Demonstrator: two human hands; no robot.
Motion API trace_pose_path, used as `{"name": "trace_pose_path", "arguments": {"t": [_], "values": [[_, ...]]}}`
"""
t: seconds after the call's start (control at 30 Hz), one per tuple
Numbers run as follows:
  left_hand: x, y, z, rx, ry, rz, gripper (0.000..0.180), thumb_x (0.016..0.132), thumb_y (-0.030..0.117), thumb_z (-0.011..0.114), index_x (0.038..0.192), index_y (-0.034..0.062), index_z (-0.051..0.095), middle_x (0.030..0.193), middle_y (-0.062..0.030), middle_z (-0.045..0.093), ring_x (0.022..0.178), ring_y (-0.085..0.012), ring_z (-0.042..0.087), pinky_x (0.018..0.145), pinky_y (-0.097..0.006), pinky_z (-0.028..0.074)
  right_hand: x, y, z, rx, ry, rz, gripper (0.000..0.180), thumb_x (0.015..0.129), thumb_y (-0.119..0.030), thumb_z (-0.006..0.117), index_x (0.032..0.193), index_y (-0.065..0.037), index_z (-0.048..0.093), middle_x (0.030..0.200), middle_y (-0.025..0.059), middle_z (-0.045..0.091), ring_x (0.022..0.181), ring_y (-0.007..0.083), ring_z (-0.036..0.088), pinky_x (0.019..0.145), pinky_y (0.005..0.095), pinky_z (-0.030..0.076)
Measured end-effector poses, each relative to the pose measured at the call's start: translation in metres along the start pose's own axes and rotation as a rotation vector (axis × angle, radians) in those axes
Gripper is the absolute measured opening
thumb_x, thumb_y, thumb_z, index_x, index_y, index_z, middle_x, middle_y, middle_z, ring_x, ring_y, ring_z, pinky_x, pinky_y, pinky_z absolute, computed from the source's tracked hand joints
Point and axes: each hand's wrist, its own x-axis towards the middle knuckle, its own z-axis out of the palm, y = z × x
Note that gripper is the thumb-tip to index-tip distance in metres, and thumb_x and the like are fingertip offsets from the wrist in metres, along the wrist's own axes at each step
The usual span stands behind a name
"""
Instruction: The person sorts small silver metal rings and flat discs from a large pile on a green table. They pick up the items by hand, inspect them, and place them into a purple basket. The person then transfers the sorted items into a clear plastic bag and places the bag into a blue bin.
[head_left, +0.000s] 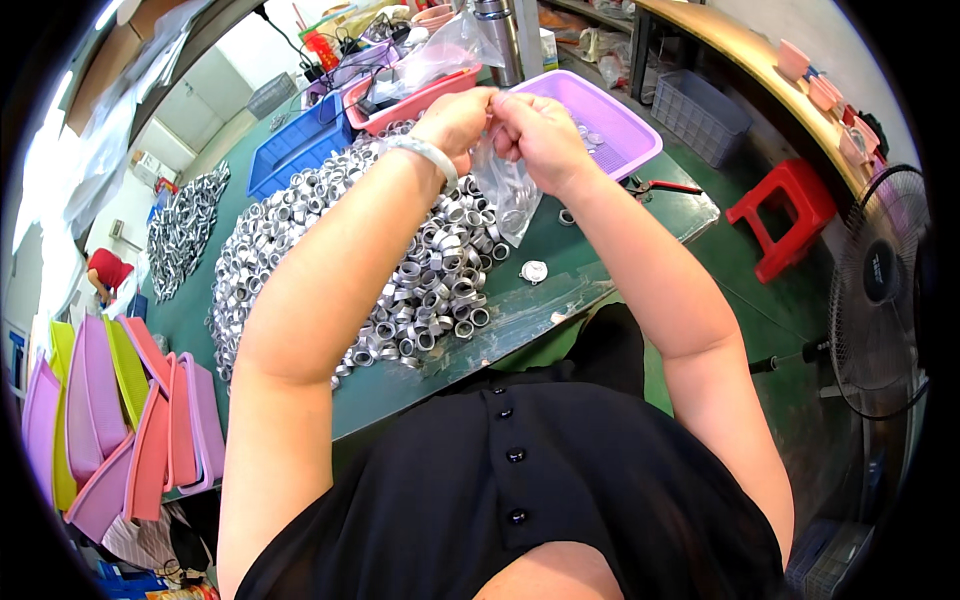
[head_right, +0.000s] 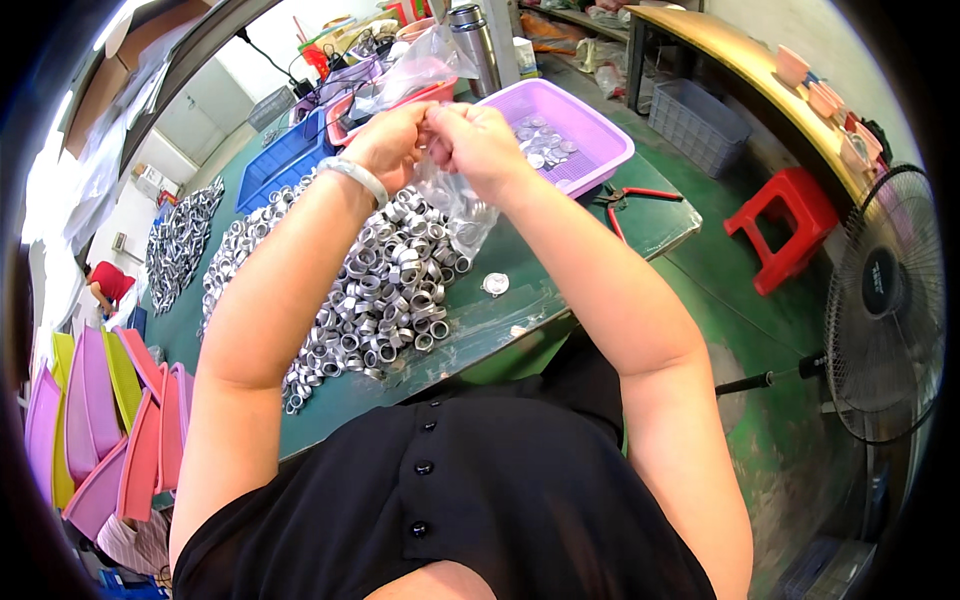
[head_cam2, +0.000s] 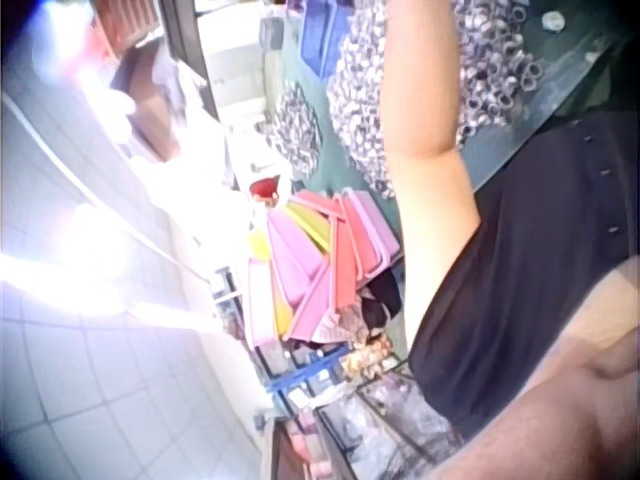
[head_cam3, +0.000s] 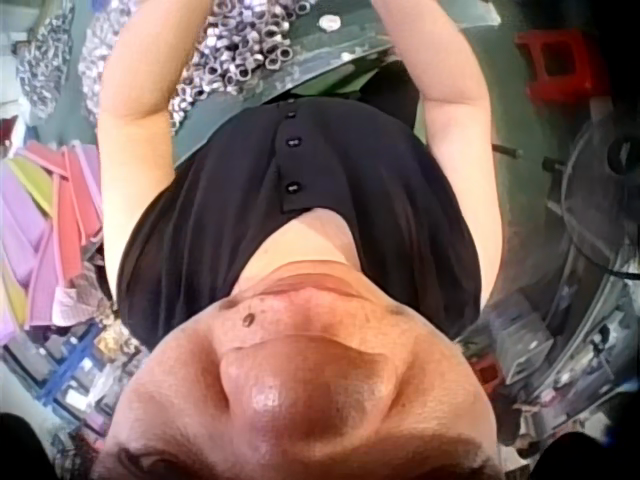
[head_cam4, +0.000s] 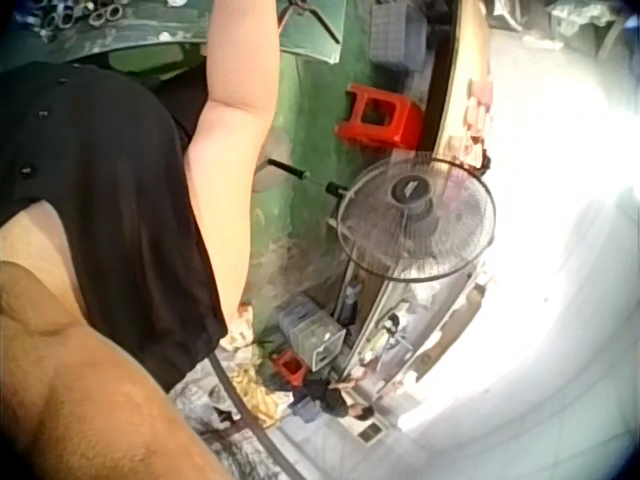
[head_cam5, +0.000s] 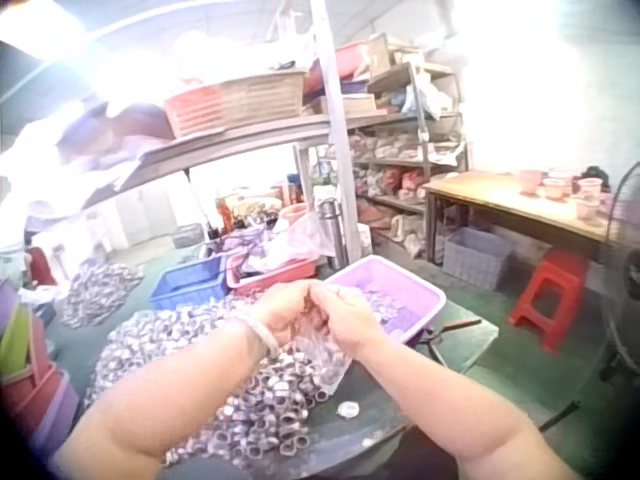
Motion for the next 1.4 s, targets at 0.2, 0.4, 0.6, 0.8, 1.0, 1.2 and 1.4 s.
{"name": "trace_pose_path", "arguments": {"t": [0.2, 0.4, 0.6, 0.8, 1.0, 1.2, 1.4], "values": [[-0.002, 0.033, 0.009, 0.613, -0.076, 0.248, 0.036, 0.084, 0.037, 0.046, 0.08, 0.0051, 0.061, 0.072, -0.0029, 0.059, 0.067, -0.011, 0.05, 0.07, -0.027, 0.038, 0.028, -0.035, -0.036, 0.109, 0.028, -0.092, 0.024, 0.083, -0.019, 0.051, 0.065, -0.003, 0.051, 0.054, 0.0055, 0.051, 0.045, 0.0116, 0.045, 0.043, 0.0235, 0.036], [0.012, 0.045, -0.004, 1.13, -0.018, 0.715, 0.019, 0.076, 0.021, 0.057, 0.078, 0.0029, 0.062, 0.064, -0.0105, 0.059, 0.057, -0.0214, 0.055, 0.056, -0.032, 0.043, 0.044, -0.06, -0.059, -0.009, -0.037, 0.026, 0.029, 0.085, -0.022, 0.05, 0.061, -0.007, 0.046, 0.057, 0.0039, 0.049, 0.049, 0.0115, 0.042, 0.048, 0.0242, 0.037], [0.035, 0.046, -0.01, 1.151, 0.243, 0.973, 0.019, 0.076, 0.025, 0.055, 0.08, 0.0088, 0.063, 0.073, -0.0122, 0.061, 0.071, -0.0307, 0.058, 0.064, -0.038, 0.045, 0.014, -0.059, -0.119, -0.638, 0.248, 0.234, 0.043, 0.084, -0.042, 0.048, 0.062, -0.005, 0.046, 0.055, 0.0029, 0.046, 0.044, 0.0104, 0.042, 0.043, 0.0245, 0.038], [0.017, 0.058, -0.032, 1.02, 0.325, 1.015, 0.015, 0.076, 0.021, 0.056, 0.079, 0.0089, 0.064, 0.074, -0.013, 0.061, 0.07, -0.0294, 0.058, 0.065, -0.036, 0.046, -0.031, -0.003, -0.194, -0.683, 0.652, 0.531, 0.055, 0.074, -0.05, 0.058, 0.093, -0.001, 0.046, 0.068, 0.0062, 0.044, 0.044, 0.0147, 0.047, 0.037, 0.0281, 0.041], [-0.028, 0.088, -0.107, 0.726, 0.361, 0.935, 0.013, 0.081, 0.013, 0.055, 0.084, 0.0017, 0.061, 0.066, 0.0014, 0.055, 0.06, -0.0056, 0.048, 0.054, -0.02, 0.039, -0.016, 0.038, -0.165, -0.368, 0.629, 0.654, 0.047, 0.074, -0.037, 0.061, 0.108, -0.01, 0.043, 0.083, 0.009, 0.049, 0.06, 0.0199, 0.051, 0.045, 0.0289, 0.044], [-0.117, 0.111, -0.177, 0.806, 0.478, 0.865, 0.015, 0.085, 0.013, 0.051, 0.085, 0.0005, 0.059, 0.069, 0.003, 0.053, 0.065, -0.004, 0.047, 0.061, -0.016, 0.037, 0.015, 0.049, -0.162, -0.099, 0.829, 0.292, 0.039, 0.071, -0.005, 0.042, 0.11, -0.01, 0.044, 0.101, 0.015, 0.05, 0.082, 0.0357, 0.056, 0.063, 0.0543, 0.047], [-0.197, 0.093, -0.236, 0.871, 0.703, 0.91, 0.014, 0.082, 0.013, 0.054, 0.08, -0.0004, 0.058, 0.064, 0.0011, 0.053, 0.061, -0.0058, 0.047, 0.057, -0.019, 0.038, 0.032, -0.007, -0.132, -0.041, 0.694, 0.199, 0.043, 0.07, 0.001, 0.038, 0.113, -0.002, 0.039, 0.109, 0.018, 0.046, 0.096, 0.0388, 0.05, 0.078, 0.0592, 0.041]]}}
